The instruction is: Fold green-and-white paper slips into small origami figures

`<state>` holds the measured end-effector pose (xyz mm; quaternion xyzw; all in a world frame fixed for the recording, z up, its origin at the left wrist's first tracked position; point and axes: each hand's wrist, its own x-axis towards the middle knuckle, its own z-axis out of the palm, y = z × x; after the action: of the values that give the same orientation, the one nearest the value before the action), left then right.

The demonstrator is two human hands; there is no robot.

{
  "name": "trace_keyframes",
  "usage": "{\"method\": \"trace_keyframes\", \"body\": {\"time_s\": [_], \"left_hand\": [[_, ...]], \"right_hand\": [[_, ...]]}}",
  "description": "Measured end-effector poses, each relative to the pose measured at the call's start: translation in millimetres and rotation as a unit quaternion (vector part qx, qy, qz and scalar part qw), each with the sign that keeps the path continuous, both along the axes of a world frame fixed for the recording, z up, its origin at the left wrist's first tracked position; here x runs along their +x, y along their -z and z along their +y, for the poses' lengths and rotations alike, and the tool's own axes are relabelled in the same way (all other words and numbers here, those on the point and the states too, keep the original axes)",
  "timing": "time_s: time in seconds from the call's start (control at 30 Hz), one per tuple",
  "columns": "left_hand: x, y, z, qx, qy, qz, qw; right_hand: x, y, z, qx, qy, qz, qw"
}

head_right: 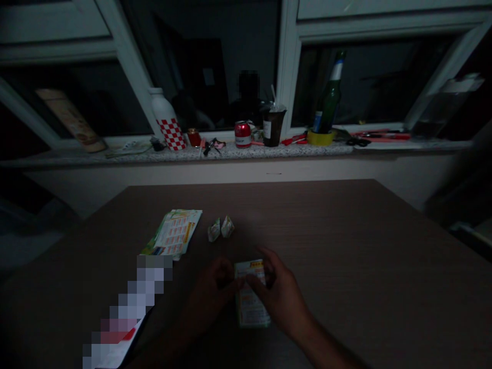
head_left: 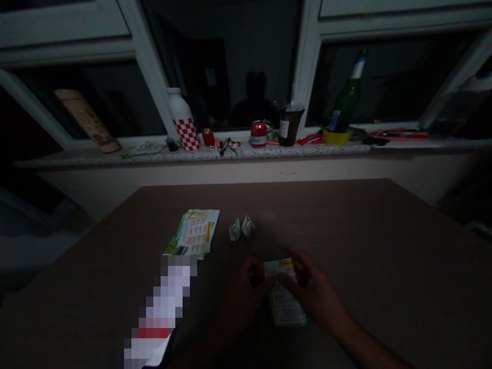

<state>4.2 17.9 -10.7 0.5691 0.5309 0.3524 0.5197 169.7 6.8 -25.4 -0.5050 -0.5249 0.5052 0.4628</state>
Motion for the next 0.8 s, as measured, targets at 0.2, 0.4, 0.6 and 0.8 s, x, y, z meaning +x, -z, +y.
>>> {"method": "trace_keyframes", "body": {"time_s": [0.2,0.4,0.6,0.8], "left_hand": [[-1.1,-6.2,-2.2,-0.015,-0.004,0.014,1.0],[-6.6,-0.9,-1.4,0.016,-0.006,0.068,0.998],[-8.3,1.1,-0.3,0.032,-0.016,0.099,0.994],[-8.2,0.8,0.4,0.032,0.0,0.114,0.993]], "right_hand": [[3.0,2.4,-0.5,0.013,0.009,-0.049,0.999],[0.4,3.6,-0.4,0.043,0.026,-0.12,0.991],[-0.9,1.2,-1.8,0.047,0.027,-0.147,0.988],[0.5,1.8,-2.5,0.066,0.025,-0.195,0.978]]}}
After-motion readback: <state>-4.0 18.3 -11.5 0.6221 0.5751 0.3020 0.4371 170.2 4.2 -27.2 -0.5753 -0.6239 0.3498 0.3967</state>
